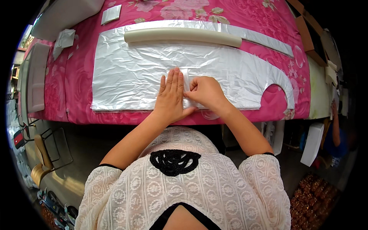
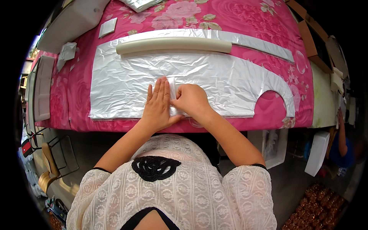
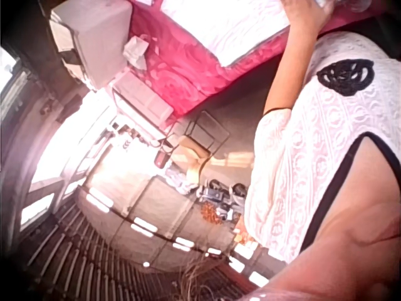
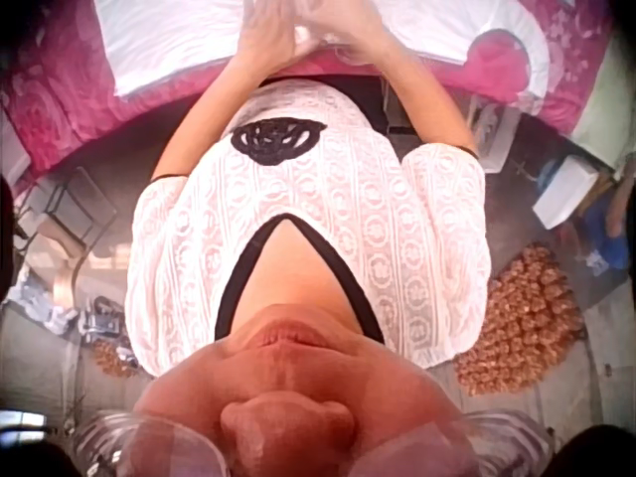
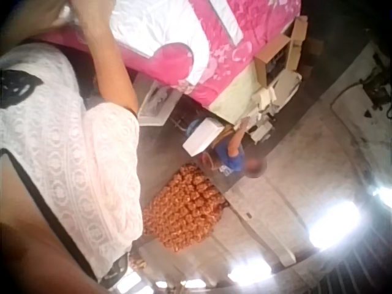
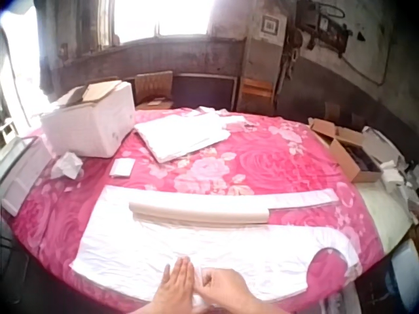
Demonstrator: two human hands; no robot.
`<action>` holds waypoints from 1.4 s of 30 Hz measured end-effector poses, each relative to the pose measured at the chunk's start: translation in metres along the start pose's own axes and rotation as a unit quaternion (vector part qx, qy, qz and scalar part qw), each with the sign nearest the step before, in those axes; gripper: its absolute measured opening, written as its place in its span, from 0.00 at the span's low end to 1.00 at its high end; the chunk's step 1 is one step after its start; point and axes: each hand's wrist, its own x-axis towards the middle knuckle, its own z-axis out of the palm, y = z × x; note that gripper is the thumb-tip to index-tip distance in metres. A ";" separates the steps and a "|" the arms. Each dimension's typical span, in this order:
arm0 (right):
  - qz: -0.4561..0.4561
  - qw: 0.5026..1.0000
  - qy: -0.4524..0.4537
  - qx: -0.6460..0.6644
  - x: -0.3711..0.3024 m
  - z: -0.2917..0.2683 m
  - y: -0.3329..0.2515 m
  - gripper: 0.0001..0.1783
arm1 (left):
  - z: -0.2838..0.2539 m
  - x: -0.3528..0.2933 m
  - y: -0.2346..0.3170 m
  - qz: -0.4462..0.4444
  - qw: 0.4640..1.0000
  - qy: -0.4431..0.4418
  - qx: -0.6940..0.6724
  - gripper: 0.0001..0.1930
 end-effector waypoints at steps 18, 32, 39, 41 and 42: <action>-0.321 0.945 0.017 -0.064 -0.002 0.105 -0.063 0.32 | -0.045 -0.137 -0.030 -0.479 0.492 -0.054 -0.725 0.15; -0.251 0.951 -0.010 0.179 0.030 0.047 -0.076 0.08 | -0.093 -0.030 -0.110 -0.329 0.654 0.143 -0.666 0.17; -0.275 0.956 0.052 0.089 0.019 0.044 -0.045 0.14 | -0.128 0.135 -0.308 -0.266 0.789 0.283 -0.477 0.19; -0.283 0.954 0.077 0.061 0.023 0.035 -0.041 0.16 | -0.126 0.153 -0.333 -0.330 0.876 0.290 -0.200 0.23; -0.272 0.957 0.094 0.046 0.020 0.030 -0.035 0.17 | -0.119 0.164 -0.331 -0.346 0.895 0.275 -0.062 0.25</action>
